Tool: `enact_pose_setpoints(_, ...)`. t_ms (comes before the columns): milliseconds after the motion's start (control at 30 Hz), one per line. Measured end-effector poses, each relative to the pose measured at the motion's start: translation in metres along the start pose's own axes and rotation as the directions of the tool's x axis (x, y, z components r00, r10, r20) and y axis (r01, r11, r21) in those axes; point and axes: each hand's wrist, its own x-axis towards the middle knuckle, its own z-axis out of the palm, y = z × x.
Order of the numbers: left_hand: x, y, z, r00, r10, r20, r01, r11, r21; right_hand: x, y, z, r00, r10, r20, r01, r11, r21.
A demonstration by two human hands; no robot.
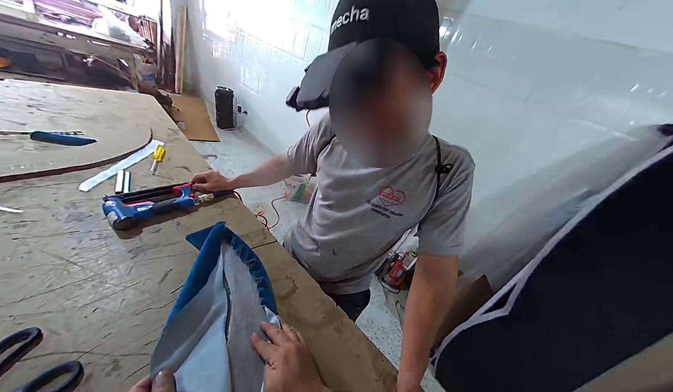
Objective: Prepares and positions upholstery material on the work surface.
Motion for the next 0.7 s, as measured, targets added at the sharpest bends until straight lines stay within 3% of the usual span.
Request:
enact_pose_setpoints(167,-0.005,0.016,-0.005,0.999,-0.041,0.032,0.037,0.993,0.110,0.006,-0.014,-0.008,0.995,0.094,0.011,-0.094,0.995,0.019)
enact_pose_setpoints(233,-0.005,0.010,-0.005,0.994,-0.069,0.083,0.074,0.995,-0.061,0.014,-0.026,-0.012,0.985,0.167,0.040,-0.168,0.985,0.035)
enact_pose_setpoints(333,-0.005,0.006,-0.005,0.959,-0.089,0.268,0.184,0.918,-0.353,0.026,-0.042,-0.025,0.951,0.283,0.126,-0.298,0.947,0.123)
enact_pose_setpoints(433,-0.006,-0.004,-0.004,0.908,-0.008,0.419,0.214,0.869,-0.446,0.031,-0.040,-0.032,0.936,0.312,0.164,-0.347,0.896,0.277)
enact_pose_setpoints(533,-0.005,-0.001,-0.003,0.829,0.129,0.545,0.120,0.910,-0.398,0.032,-0.034,-0.038,0.937,0.246,0.246,-0.331,0.849,0.413)
enact_pose_setpoints(600,-0.009,0.010,0.000,0.798,0.190,0.571,0.088,0.902,-0.424,0.032,-0.037,-0.042,0.937,0.200,0.287,-0.319,0.825,0.467)
enact_pose_setpoints(700,-0.024,0.028,0.011,0.821,0.223,0.526,0.100,0.850,-0.517,0.033,-0.038,-0.039,0.944,0.246,0.219,-0.327,0.776,0.539)
